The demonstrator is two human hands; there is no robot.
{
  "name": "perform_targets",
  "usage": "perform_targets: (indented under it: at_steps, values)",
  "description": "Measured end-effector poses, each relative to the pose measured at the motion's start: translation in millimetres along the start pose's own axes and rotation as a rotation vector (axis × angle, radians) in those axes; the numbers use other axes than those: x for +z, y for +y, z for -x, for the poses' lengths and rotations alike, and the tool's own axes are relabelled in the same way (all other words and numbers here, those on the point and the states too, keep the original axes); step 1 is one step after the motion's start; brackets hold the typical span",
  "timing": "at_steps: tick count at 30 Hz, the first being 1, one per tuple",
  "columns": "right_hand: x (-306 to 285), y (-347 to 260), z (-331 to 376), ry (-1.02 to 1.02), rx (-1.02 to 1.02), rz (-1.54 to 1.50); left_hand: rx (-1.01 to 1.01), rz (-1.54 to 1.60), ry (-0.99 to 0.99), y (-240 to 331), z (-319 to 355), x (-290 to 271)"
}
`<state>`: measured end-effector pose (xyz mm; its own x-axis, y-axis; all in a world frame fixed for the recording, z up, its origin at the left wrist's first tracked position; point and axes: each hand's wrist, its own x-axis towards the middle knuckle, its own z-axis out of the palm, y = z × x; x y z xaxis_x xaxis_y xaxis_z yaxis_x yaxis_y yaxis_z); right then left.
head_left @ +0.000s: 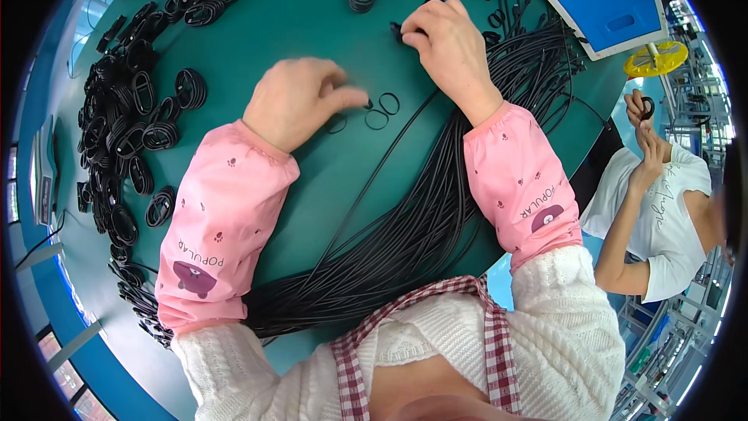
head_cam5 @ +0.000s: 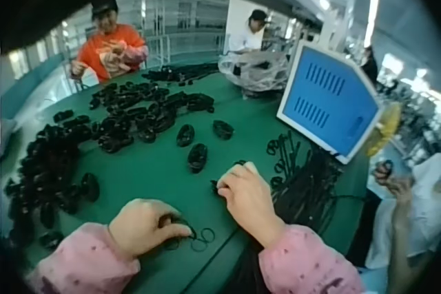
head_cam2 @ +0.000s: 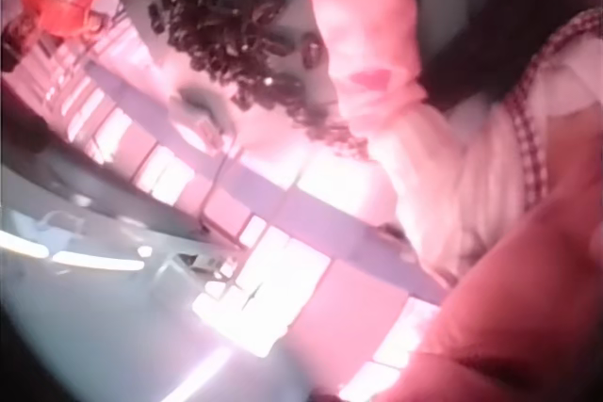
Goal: Assembling black plastic rings onto bundles of electrical cables at a manufacturing workbench.
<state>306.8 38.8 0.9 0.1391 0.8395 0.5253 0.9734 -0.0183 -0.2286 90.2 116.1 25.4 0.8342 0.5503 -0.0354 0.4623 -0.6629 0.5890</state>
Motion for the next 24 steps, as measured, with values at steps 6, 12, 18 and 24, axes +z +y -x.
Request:
perform_targets:
  at_steps: [6, 12, 18, 24]
  values:
    - [-15, -24, 4, -0.201, 0.321, -0.925, -0.007, 0.791, 0.381, 18, -15, 13]
    - [-16, -20, 6, -0.222, 0.354, -0.941, -0.106, 0.871, 0.261, -1, -11, 8]
    - [-25, -17, 8, -0.249, 0.548, -1.035, -0.160, 0.743, 0.183, -22, 3, 0]
    - [-34, -29, 9, -0.350, 0.523, -1.190, -0.124, 0.866, 0.068, -5, 4, 1]
